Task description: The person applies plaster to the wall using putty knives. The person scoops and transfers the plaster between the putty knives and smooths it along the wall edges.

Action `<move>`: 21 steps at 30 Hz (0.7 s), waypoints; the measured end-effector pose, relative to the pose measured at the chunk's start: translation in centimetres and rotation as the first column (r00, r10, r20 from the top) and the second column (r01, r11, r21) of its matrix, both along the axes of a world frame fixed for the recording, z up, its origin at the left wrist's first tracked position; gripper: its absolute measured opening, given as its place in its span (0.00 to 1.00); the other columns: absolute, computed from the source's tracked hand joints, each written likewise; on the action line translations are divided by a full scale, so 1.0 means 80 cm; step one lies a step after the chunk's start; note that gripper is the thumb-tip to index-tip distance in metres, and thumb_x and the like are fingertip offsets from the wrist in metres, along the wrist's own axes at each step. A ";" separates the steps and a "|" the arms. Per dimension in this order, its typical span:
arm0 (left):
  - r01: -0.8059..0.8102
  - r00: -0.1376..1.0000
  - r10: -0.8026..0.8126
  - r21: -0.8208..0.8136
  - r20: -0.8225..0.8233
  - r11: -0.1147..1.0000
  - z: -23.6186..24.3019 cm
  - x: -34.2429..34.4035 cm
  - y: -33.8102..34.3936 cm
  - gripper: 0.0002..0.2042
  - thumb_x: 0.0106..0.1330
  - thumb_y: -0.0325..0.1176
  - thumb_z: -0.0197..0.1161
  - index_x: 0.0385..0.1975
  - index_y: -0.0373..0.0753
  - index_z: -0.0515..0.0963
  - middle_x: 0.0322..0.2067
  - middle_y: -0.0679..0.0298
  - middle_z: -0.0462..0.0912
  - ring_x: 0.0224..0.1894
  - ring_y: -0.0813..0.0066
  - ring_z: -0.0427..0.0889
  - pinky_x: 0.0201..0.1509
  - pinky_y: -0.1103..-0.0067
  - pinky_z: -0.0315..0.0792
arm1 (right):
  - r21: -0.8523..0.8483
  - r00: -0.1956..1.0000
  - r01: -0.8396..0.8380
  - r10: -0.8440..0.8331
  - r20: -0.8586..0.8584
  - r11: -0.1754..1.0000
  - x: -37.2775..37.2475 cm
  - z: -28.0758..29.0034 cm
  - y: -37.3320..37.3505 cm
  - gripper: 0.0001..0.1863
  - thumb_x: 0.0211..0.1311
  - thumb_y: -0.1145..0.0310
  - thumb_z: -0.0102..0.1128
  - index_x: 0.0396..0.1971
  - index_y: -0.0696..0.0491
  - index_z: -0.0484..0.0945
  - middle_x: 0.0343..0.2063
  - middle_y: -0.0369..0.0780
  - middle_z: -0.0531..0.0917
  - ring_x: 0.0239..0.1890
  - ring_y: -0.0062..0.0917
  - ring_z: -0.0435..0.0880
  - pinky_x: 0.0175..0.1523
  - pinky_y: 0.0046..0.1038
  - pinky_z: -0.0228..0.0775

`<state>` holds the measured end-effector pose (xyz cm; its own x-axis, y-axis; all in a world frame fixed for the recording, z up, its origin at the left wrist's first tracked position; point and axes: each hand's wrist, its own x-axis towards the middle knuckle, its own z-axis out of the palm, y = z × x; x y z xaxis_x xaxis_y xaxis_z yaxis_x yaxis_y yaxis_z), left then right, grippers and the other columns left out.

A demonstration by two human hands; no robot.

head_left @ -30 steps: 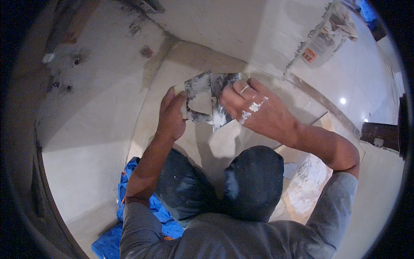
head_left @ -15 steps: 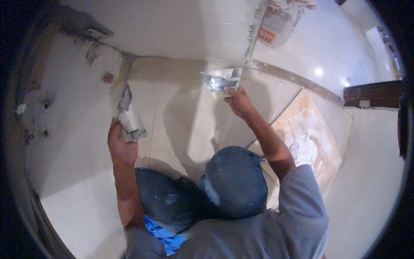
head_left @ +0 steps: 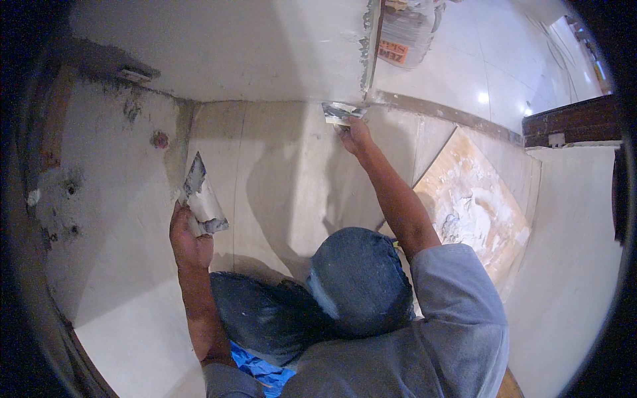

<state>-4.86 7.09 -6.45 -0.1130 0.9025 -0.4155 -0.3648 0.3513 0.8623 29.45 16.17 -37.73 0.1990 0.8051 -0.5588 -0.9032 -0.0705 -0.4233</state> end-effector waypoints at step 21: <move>0.078 0.996 -0.076 0.029 -0.051 0.997 0.014 0.003 -0.004 0.19 0.66 0.34 0.49 0.56 0.38 0.67 0.50 0.64 0.75 0.52 0.71 0.75 0.54 0.72 0.71 | 0.125 0.917 -0.029 0.076 -0.392 0.992 0.082 0.126 0.039 0.04 0.60 0.77 0.50 0.33 0.62 0.71 0.31 0.43 0.75 0.35 0.31 0.76 0.44 0.33 0.78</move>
<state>-4.66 6.77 -5.33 -0.0626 0.9219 -0.3824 -0.2942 0.3491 0.8897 35.98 19.29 -27.67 -0.0635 0.8712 -0.4868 -0.9946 -0.0951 -0.0406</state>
